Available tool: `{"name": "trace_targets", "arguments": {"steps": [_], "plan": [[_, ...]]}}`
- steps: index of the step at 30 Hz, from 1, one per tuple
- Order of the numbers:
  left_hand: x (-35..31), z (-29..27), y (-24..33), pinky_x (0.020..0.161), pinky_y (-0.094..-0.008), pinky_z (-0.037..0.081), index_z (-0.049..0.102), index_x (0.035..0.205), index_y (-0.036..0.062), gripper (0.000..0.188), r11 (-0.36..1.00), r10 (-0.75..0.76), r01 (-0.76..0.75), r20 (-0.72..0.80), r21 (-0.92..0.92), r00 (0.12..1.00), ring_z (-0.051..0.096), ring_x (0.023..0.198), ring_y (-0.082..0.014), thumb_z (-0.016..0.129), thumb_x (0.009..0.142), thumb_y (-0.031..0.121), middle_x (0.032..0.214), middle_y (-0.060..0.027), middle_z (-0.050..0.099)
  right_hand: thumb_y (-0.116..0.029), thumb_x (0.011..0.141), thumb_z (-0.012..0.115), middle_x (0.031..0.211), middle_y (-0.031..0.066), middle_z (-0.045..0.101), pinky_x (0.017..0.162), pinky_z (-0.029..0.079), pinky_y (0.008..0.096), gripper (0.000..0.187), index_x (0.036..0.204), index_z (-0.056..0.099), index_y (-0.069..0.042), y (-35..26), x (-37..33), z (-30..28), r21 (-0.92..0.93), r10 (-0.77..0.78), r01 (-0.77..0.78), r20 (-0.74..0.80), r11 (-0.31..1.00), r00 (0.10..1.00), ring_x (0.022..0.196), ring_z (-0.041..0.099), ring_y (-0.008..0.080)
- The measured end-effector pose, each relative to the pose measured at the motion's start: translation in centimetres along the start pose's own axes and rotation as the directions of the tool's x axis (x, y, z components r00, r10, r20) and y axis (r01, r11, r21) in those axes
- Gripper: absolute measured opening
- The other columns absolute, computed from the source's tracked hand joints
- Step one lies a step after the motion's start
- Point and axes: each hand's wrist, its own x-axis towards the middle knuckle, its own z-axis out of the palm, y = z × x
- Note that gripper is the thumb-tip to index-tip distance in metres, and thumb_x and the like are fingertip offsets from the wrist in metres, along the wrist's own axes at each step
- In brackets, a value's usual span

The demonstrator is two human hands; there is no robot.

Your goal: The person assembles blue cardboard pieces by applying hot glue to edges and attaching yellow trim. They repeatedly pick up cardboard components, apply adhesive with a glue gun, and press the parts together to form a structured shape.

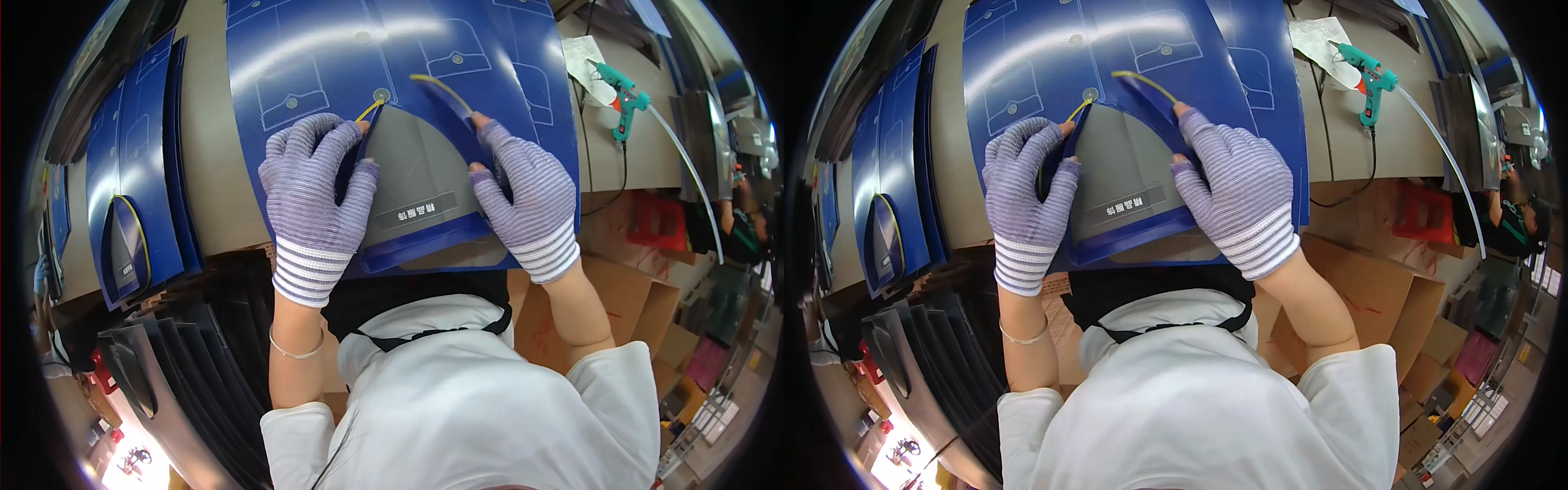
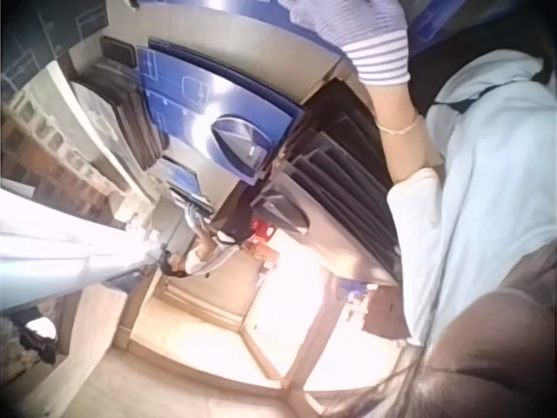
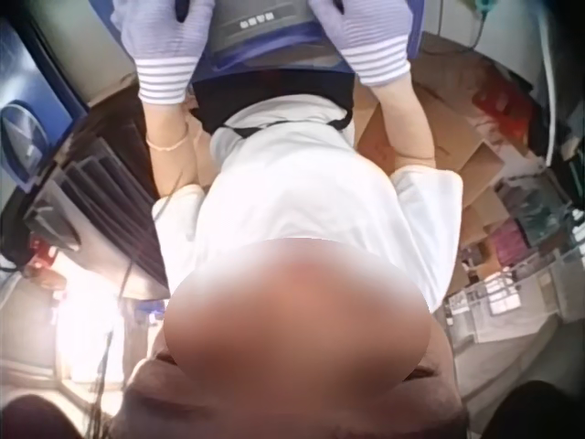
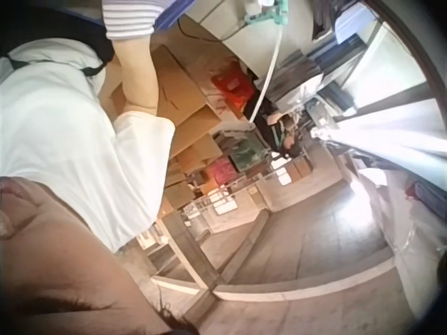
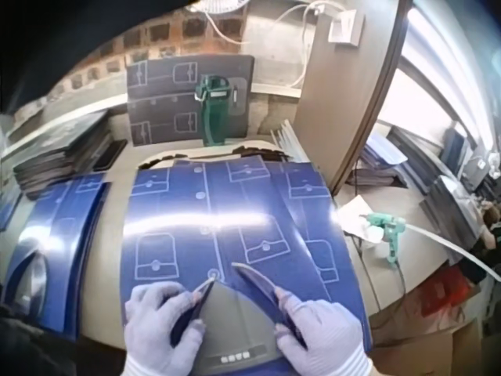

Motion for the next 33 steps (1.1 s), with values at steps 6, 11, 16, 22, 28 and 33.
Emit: {"name": "trace_targets", "arguments": {"steps": [6, 11, 16, 22, 28, 33], "plan": [[-0.2, 0.7, -0.3, 0.094, -0.0422, 0.041, 0.073, 0.109, 0.0075, 0.035, 0.999, -0.009, 0.007, -0.043, -0.037, 0.999, 0.055, 0.105, -0.0306, 0.075, 0.075, 0.011, 0.109, -0.0097, 0.065, -0.01, 0.083, 0.071, 0.074, 0.0062, 0.062, 0.066, 0.048, 0.0345, 0.049, 0.131, 0.065, -0.013, -0.9, 0.1, -0.3, -0.186, -0.02, 0.042, 0.121, 0.982, 0.993, 0.064, 0.057, 0.0219], [-0.1, 0.8, -0.4, 0.094, -0.0422, 0.041, 0.073, 0.109, 0.0066, 0.034, 0.999, 0.005, -0.007, -0.042, -0.044, 0.999, 0.055, 0.104, -0.0311, 0.074, 0.075, 0.011, 0.109, -0.0099, 0.066, -0.012, 0.083, 0.071, 0.072, 0.0037, 0.061, 0.065, 0.047, 0.0347, 0.05, 0.132, 0.065, -0.016, -1.5, 0.2, 0.1, -0.262, -0.023, 0.061, 0.146, 0.963, 0.989, 0.064, 0.057, 0.0203], [0.0, 0.8, -0.3, 0.092, -0.0423, 0.042, 0.073, 0.108, 0.0051, 0.033, 0.998, 0.028, -0.03, -0.039, -0.052, 0.999, 0.056, 0.101, -0.0311, 0.074, 0.075, 0.01, 0.108, -0.0103, 0.068, -0.016, 0.082, 0.07, 0.07, 0.0016, 0.058, 0.063, 0.045, 0.0346, 0.047, 0.129, 0.066, -0.016, -1.7, 0.7, 0.0, -0.363, -0.048, 0.119, 0.198, 0.924, 0.979, 0.064, 0.057, 0.0196], [0.1, 0.8, -0.5, 0.091, -0.0426, 0.044, 0.073, 0.106, 0.0042, 0.032, 0.994, 0.051, -0.055, -0.055, -0.091, 0.997, 0.057, 0.101, -0.0315, 0.073, 0.075, 0.009, 0.108, -0.0105, 0.068, -0.018, 0.083, 0.07, 0.078, 0.0027, 0.06, 0.065, 0.046, 0.0363, 0.03, 0.112, 0.071, -0.011, -0.5, 3.9, -0.3, -0.268, -0.268, 0.309, 0.178, 0.912, 0.947, 0.073, 0.058, 0.0213], [0.0, 0.9, -0.5, 0.091, -0.043, 0.044, 0.072, 0.105, 0.0037, 0.031, 0.996, 0.065, -0.068, -0.053, -0.055, 0.996, 0.057, 0.101, -0.0316, 0.073, 0.074, 0.009, 0.109, -0.0109, 0.067, -0.029, 0.088, 0.066, 0.092, 0.0044, 0.067, 0.082, 0.052, 0.038, 0.022, 0.102, 0.073, -0.013, 1.0, 5.6, 1.5, -0.111, -0.286, 0.31, 0.192, 0.944, 0.939, 0.092, 0.064, 0.0229], [0.1, 0.3, -0.2, 0.096, -0.0398, 0.046, 0.073, 0.112, 0.005, 0.035, 0.999, 0.028, -0.028, 0.023, -0.022, 0.999, 0.058, 0.107, -0.0302, 0.074, 0.077, 0.005, 0.113, -0.0131, 0.067, -0.02, 0.081, 0.073, 0.085, 0.0073, 0.064, 0.073, 0.05, 0.0379, 0.025, 0.103, 0.072, -0.008, 0.9, 6.1, 2.5, -0.087, -0.36, 0.369, 0.101, 0.925, 0.928, 0.078, 0.062, 0.026]]}}
